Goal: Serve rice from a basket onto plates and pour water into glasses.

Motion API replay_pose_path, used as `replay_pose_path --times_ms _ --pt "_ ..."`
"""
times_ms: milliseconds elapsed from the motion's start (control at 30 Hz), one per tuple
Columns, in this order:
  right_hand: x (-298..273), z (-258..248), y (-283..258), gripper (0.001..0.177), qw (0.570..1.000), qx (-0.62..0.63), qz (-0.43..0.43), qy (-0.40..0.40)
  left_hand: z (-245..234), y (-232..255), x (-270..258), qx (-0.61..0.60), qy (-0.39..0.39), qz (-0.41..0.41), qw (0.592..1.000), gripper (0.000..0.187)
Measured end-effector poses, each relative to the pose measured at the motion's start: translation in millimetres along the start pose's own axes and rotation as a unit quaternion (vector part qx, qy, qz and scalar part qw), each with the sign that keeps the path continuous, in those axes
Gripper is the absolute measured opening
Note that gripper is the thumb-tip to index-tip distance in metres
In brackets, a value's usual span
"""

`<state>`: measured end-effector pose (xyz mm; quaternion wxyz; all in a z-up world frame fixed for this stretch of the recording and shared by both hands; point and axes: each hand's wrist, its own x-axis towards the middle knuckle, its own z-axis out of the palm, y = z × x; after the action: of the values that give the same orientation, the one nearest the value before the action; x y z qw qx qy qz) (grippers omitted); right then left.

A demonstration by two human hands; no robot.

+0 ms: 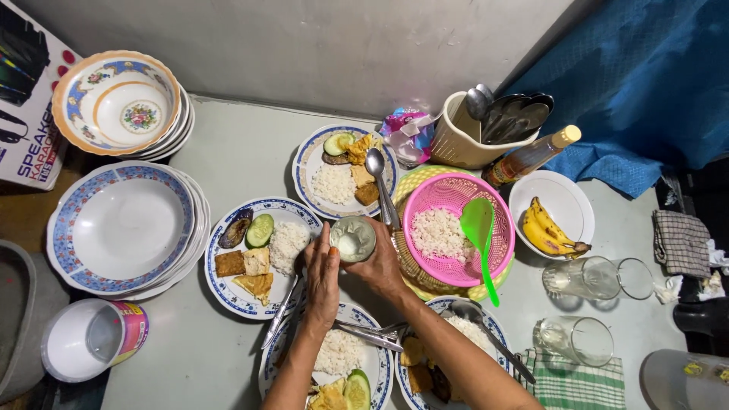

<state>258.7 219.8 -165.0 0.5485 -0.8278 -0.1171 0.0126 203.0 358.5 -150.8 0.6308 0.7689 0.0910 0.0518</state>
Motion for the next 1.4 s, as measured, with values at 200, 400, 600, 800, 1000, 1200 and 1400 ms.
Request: replay_pose_path --times_ms 200,400,600,800,1000,1200,1400 --pt "1 -6 -12 0.106 0.999 0.034 0.014 -0.015 2 16 -6 -0.027 0.022 -0.011 0.999 0.066" --pt "-35 -32 -22 0.110 0.997 0.036 0.055 -0.030 18 20 -41 -0.093 0.133 0.001 0.987 0.051" --pt "-96 -102 -51 0.076 0.999 0.052 0.012 -0.011 57 43 -91 -0.084 0.161 0.017 0.983 0.041" --pt "-150 -196 -59 0.052 0.996 0.036 -0.017 0.084 126 87 -130 -0.053 0.105 0.036 0.992 0.038" --pt "-214 -306 -51 0.036 0.983 -0.017 -0.033 0.182 215 138 -170 -0.037 0.016 0.159 0.987 0.037" --pt "-287 -426 -54 0.033 0.937 -0.080 -0.103 0.325 295 180 -213 -0.040 -0.073 0.193 0.978 0.036" --pt "-349 -537 -41 0.031 0.870 -0.180 -0.143 0.436 368 203 -243 -0.067 -0.207 0.206 0.954 0.040"
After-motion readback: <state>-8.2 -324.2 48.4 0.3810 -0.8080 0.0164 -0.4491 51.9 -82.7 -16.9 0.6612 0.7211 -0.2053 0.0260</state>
